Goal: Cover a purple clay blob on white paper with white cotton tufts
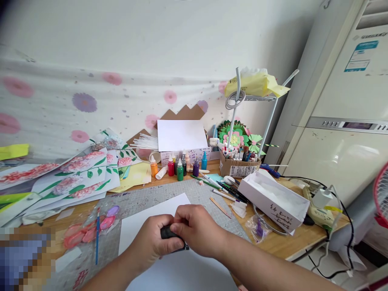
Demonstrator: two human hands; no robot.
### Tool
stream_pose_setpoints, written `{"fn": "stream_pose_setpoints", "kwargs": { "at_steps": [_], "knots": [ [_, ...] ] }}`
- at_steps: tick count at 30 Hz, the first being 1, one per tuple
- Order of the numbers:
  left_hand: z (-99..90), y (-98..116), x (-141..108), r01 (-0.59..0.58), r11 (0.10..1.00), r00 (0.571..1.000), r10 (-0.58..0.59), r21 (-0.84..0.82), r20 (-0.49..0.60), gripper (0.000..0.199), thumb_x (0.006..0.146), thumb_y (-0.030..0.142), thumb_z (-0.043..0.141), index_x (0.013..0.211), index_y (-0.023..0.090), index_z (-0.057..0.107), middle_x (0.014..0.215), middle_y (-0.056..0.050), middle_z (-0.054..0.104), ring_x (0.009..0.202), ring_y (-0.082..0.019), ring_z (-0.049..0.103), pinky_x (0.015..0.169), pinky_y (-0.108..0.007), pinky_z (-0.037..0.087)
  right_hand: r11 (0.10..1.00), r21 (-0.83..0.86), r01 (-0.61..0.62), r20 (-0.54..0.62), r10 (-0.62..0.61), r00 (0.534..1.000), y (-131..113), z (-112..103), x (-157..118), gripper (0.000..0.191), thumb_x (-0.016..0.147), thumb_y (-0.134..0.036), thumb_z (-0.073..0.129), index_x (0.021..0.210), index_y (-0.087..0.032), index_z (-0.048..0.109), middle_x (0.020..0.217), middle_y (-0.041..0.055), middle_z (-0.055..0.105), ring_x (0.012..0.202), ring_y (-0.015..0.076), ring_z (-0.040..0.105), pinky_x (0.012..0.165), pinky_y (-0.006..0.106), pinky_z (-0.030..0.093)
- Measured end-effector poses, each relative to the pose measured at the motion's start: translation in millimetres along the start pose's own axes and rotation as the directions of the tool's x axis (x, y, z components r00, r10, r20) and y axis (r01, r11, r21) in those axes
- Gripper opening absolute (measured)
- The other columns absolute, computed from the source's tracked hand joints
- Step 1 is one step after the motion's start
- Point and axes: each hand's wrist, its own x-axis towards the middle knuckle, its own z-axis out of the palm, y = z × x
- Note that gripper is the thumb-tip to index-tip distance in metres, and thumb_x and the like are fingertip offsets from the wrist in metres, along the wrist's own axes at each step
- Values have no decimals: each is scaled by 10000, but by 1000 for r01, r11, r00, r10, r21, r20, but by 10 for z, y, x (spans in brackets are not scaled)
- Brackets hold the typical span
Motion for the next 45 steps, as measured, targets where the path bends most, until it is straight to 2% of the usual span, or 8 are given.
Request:
{"fn": "stream_pose_setpoints", "kwargs": {
  "at_steps": [3, 9, 12, 17, 24, 30, 37, 45],
  "knots": [
    [5, -8, 5, 26, 1000, 1000, -26, 2, -2, 389, 562, 451, 725, 690, 133, 542, 554, 54, 438, 479, -67, 380, 411, -170, 300, 999, 44, 7, 39, -9, 999, 30, 12, 14, 124, 705, -135, 528, 588, -155, 494, 586, -35, 478, 588, 91, 416, 524, 192, 314],
    [-12, 27, 5, 33, 994, 999, -34, -101, -5, 434, 599, 519, 676, 690, 131, 505, 560, 38, 410, 487, -90, 410, 374, -189, 359, 972, 233, -25, -154, 62, 986, 50, -145, -6, 229, 763, -311, 549, 620, -161, 451, 569, -50, 400, 536, 76, 356, 508, 197, 302],
    [-9, 29, -4, 16, 988, 1000, -14, -151, 11, 418, 616, 498, 678, 704, 123, 518, 574, 28, 432, 489, -89, 425, 375, -187, 367, 959, 281, -41, -74, 64, 995, 62, -185, -43, 258, 782, -371, 539, 657, -158, 468, 555, -54, 404, 509, 70, 350, 480, 191, 289],
    [-31, 15, -2, -34, 961, 998, 20, -275, -56, 379, 700, 484, 620, 774, 126, 520, 576, 11, 490, 483, -81, 440, 396, -176, 357, 900, 412, -147, 195, 70, 978, 133, -219, -104, 293, 784, -429, 521, 690, -153, 492, 602, -18, 496, 526, 86, 444, 479, 198, 344],
    [2, 1, -1, -28, 961, 1000, 31, -277, 4, 421, 637, 474, 681, 806, 128, 511, 610, 7, 501, 488, -83, 437, 416, -192, 354, 948, 287, -140, 181, 89, 979, 94, -224, -132, 208, 772, -306, 514, 639, -147, 512, 535, -41, 436, 499, 73, 372, 471, 191, 275],
    [36, -59, -16, -53, 990, 998, 56, -130, 18, 403, 534, 365, 778, 737, 131, 520, 640, 35, 457, 601, -83, 399, 524, -188, 334, 1000, 23, -4, 191, -1, 982, 12, -118, -121, 178, 716, -153, 504, 545, -156, 451, 549, -53, 397, 540, 73, 356, 498, 184, 281],
    [-35, 46, 1, 42, 981, 999, -41, -189, 11, 470, 550, 450, 745, 815, 139, 512, 604, 46, 432, 494, -70, 385, 392, -175, 319, 999, -25, -40, 54, 42, 998, -9, -204, -96, 217, 751, -240, 511, 553, -157, 472, 522, -54, 365, 510, 74, 333, 461, 182, 269],
    [-23, 81, 3, 21, 988, 1000, -18, -155, 17, 360, 611, 373, 725, 809, 138, 538, 649, 27, 484, 563, -91, 457, 485, -206, 394, 995, -93, -30, -29, 27, 999, 22, -307, -175, 166, 761, -259, 525, 633, -157, 552, 590, -27, 480, 542, 90, 403, 489, 195, 319]
  ]
}}
